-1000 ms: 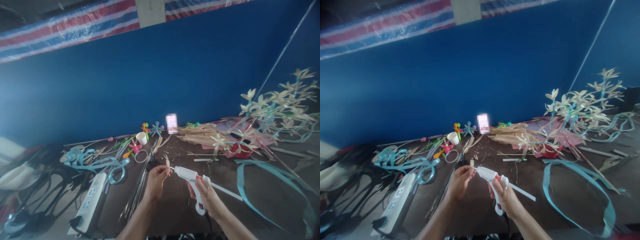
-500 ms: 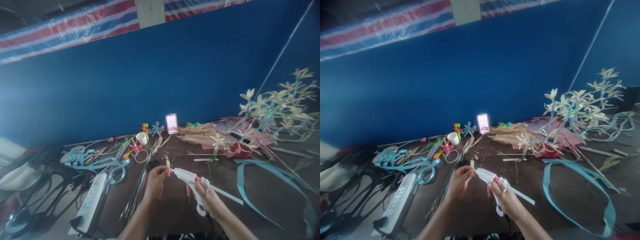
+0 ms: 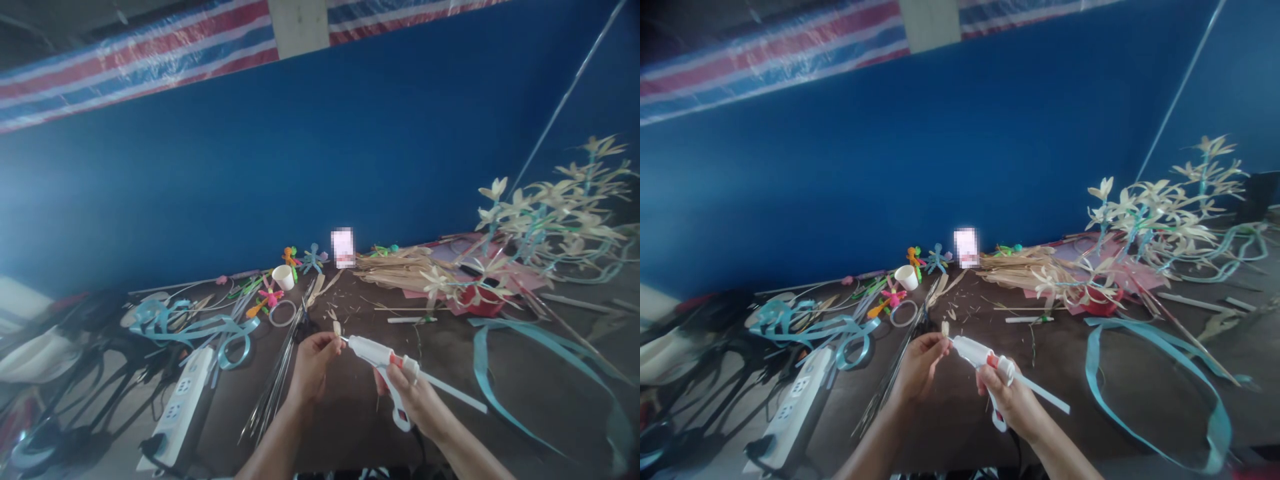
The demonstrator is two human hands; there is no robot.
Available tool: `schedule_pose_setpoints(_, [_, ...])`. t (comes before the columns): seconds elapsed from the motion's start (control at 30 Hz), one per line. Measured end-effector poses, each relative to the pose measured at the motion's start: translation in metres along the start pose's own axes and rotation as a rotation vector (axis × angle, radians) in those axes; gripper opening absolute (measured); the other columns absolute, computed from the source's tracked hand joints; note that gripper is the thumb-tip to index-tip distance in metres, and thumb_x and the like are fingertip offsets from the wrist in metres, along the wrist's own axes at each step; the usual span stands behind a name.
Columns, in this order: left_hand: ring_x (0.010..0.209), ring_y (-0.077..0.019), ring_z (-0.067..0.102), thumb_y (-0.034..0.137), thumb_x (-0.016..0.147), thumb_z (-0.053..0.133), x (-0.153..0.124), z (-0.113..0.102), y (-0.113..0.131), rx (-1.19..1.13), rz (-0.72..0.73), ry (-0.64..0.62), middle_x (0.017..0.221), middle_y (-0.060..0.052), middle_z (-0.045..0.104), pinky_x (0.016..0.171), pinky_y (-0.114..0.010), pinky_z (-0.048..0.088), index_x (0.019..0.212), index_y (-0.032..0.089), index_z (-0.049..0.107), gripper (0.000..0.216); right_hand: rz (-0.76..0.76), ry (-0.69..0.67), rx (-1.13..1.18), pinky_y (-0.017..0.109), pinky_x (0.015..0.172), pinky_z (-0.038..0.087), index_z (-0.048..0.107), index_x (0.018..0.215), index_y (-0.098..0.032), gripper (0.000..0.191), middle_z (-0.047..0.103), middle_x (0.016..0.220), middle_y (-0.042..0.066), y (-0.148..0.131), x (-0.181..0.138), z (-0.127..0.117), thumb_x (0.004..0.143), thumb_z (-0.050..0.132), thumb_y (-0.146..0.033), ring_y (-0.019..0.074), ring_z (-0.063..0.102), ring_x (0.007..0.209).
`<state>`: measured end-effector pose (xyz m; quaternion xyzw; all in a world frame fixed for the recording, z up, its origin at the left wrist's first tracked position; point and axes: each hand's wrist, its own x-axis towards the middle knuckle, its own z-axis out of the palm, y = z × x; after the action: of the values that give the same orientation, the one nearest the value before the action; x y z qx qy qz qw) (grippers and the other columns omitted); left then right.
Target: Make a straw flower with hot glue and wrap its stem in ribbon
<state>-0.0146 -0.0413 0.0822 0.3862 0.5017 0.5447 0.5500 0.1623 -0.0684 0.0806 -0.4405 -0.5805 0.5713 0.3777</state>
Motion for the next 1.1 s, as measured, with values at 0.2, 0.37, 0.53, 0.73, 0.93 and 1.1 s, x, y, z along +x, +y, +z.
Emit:
schedule_pose_setpoints(0.2, [0.064,-0.0118,0.051,0.023,0.064,0.065,-0.0006,-0.0006,-0.0019,-0.004,-0.003,-0.018,0.066,-0.004,0.062,0.066,-0.024,0.037,0.067,0.012,0.065,0.012,-0.003,0.002,-0.018,0.019,0.039,0.026,0.041,0.053,-0.017,0.051,0.034,0.053,-0.004,0.0002,0.0008,-0.0004,0.075,0.033,-0.062,0.0069,0.033,0.042])
schedule_pose_setpoints(0.37, [0.063,-0.0114,0.051,0.024,0.063,0.066,0.0004,-0.0012,-0.0061,0.013,-0.007,-0.01,0.065,-0.004,0.062,0.066,-0.024,0.037,0.067,0.012,0.066,0.013,0.035,0.073,0.037,0.019,0.036,0.021,0.039,0.052,-0.017,0.05,0.034,0.049,-0.004,0.0046,0.0012,0.0052,0.074,0.035,-0.062,0.0057,0.029,0.039])
schedule_pose_setpoints(0.53, [0.062,-0.0117,0.051,0.025,0.062,0.066,0.0,0.0005,-0.0031,0.01,-0.008,-0.001,0.064,-0.003,0.062,0.066,-0.024,0.037,0.066,0.012,0.066,0.013,0.037,0.091,0.016,0.019,0.037,0.024,0.04,0.051,-0.017,0.054,0.035,0.05,-0.004,0.0001,0.0002,0.0054,0.075,0.028,-0.064,0.0066,0.031,0.04])
schedule_pose_setpoints(0.73, [0.062,-0.0123,0.051,0.023,0.062,0.066,-0.0015,0.0036,0.0014,-0.01,-0.001,-0.012,0.062,-0.003,0.06,0.066,-0.024,0.037,0.062,0.012,0.064,0.012,0.032,0.051,-0.005,0.019,0.039,0.024,0.043,0.054,-0.017,0.051,0.033,0.052,-0.005,-0.0023,0.0,0.0028,0.077,0.03,-0.06,0.0066,0.031,0.041])
schedule_pose_setpoints(0.93, [0.062,-0.0128,0.051,0.025,0.06,0.068,-0.0015,0.0045,0.0018,-0.015,-0.006,0.006,0.061,-0.004,0.06,0.066,-0.025,0.038,0.059,0.012,0.063,0.014,0.051,0.043,-0.019,0.018,0.036,0.024,0.042,0.053,-0.017,0.051,0.032,0.052,-0.005,0.0006,-0.0002,0.002,0.075,0.031,-0.062,0.0059,0.031,0.039])
schedule_pose_setpoints(1.1, [0.061,-0.0118,0.051,0.025,0.062,0.066,-0.0009,0.0031,0.0,0.013,0.013,-0.016,0.063,-0.004,0.061,0.065,-0.024,0.038,0.065,0.012,0.065,0.014,0.02,0.052,-0.034,0.018,0.036,0.026,0.042,0.054,-0.017,0.05,0.033,0.053,-0.005,-0.0024,-0.0008,0.0018,0.075,0.033,-0.061,0.0056,0.031,0.039])
